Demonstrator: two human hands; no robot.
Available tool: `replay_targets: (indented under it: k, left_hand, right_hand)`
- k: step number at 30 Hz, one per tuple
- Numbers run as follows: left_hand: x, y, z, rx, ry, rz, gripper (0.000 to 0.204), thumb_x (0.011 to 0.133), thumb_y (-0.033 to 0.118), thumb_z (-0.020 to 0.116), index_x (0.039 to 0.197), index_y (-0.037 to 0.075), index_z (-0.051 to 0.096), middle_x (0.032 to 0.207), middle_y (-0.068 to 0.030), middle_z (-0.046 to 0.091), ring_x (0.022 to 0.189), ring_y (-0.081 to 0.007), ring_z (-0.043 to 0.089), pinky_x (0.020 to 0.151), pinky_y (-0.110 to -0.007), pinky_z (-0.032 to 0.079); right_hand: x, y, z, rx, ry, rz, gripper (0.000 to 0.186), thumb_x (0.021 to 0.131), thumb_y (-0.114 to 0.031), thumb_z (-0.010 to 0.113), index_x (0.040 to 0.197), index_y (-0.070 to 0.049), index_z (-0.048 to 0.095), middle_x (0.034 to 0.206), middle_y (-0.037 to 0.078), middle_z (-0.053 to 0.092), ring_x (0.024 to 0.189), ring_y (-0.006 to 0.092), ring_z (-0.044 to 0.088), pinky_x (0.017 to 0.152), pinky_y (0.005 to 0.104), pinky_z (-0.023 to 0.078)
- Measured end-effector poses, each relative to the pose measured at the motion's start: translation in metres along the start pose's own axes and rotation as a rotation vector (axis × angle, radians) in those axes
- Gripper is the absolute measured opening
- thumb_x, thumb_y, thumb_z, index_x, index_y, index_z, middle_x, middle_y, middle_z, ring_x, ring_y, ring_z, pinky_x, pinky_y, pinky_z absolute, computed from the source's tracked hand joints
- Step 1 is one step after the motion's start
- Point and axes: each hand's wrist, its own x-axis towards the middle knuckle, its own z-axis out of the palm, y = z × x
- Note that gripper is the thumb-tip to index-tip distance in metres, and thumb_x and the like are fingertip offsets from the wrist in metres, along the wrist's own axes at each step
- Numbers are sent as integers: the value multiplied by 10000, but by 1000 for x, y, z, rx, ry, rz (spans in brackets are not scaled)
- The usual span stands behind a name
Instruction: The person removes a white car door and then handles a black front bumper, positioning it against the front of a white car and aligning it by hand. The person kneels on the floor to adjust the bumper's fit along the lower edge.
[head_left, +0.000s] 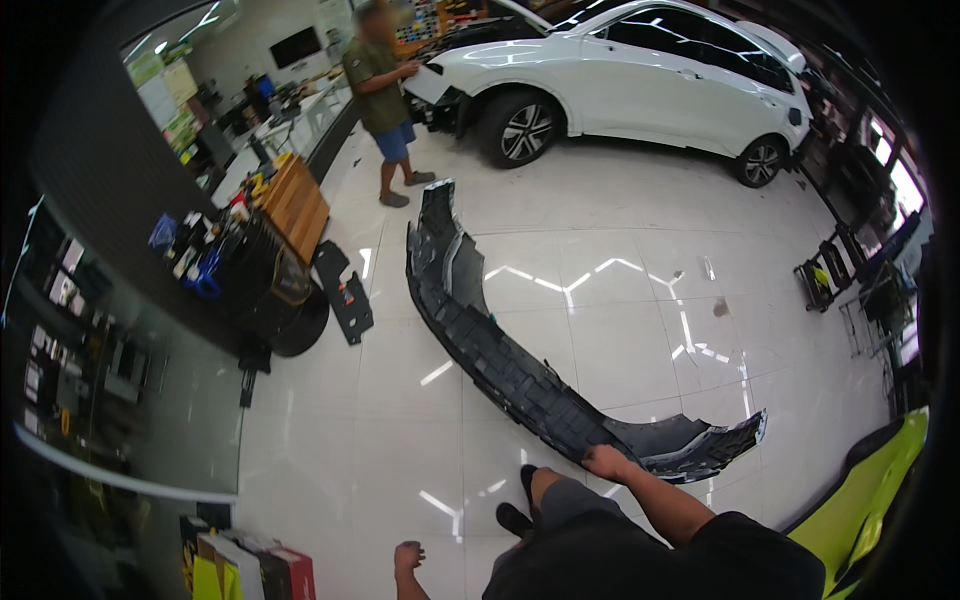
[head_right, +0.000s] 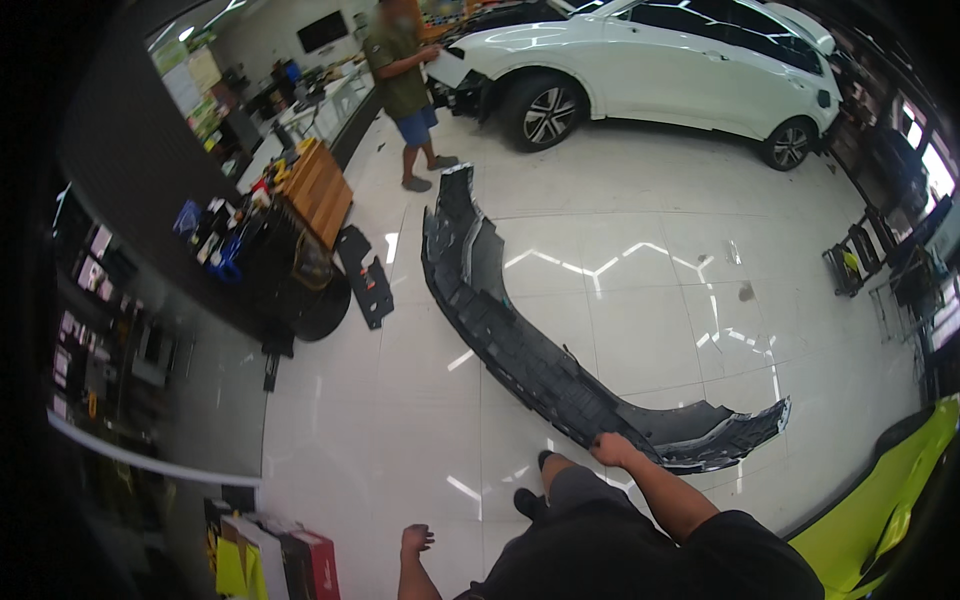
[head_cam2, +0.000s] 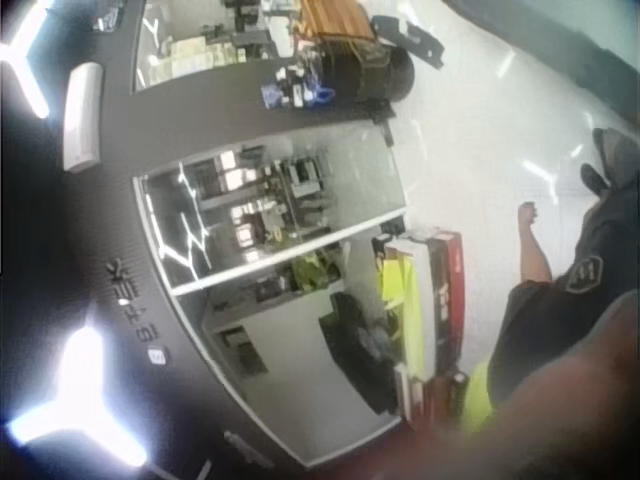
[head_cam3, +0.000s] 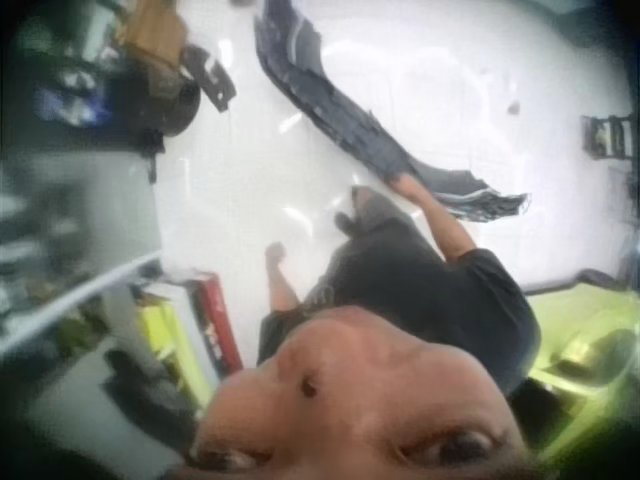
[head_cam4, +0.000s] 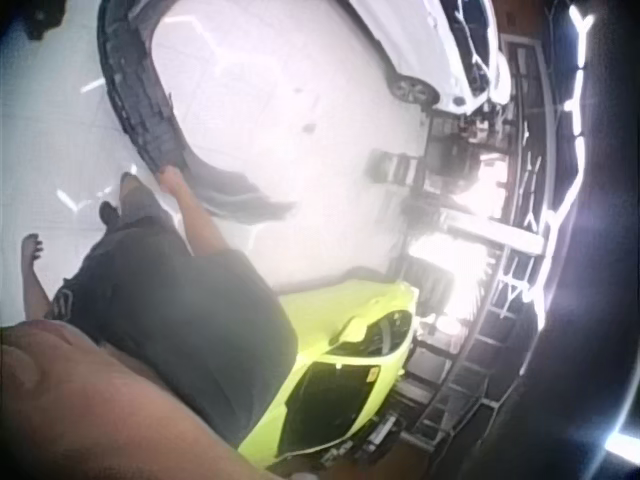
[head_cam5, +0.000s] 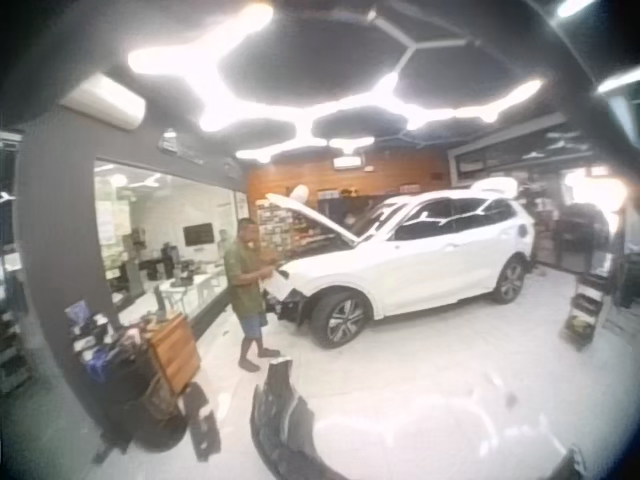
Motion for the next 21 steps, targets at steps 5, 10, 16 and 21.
replay_targets:
  k: [5,10,16,21]
  left_hand:
    - [43,173,-30,-106,138,355,313,912,221,577,1112,-11,637,935,-151,699,686,-224,692,513,-334,517]
    - [88,282,-25,203,30,478,361,920,256,601,1158,-13,632,914,-147,694,705,-225,693,530,-328,519]
    - [148,381,24,403,-53,558,436,925,378,616,1156,9,636,931,-127,689,748,-222,699,574,-330,524]
    - [204,462,101,443,-90,494,550,935,481,531,1111,-24,656,1070,-296,648,1036,-443,615,897,-441,492]
  right_hand:
    - [40,-41,-18,63,-12,137,382,854,-331,604,1059,-18,682,1030,228,685,998,400,641,896,470,492]
    - [143,-55,-24,246,191,208,442,856,-339,612,1123,12,637,1082,251,667,1042,420,623,920,477,485]
    - [207,-87,-43,344,173,381,539,859,-342,619,1226,46,551,1119,306,634,1074,452,600,939,485,474]
    - [233,-77,-61,335,273,410,612,880,-382,602,1297,52,489,1239,326,555,1175,458,535,979,486,450]
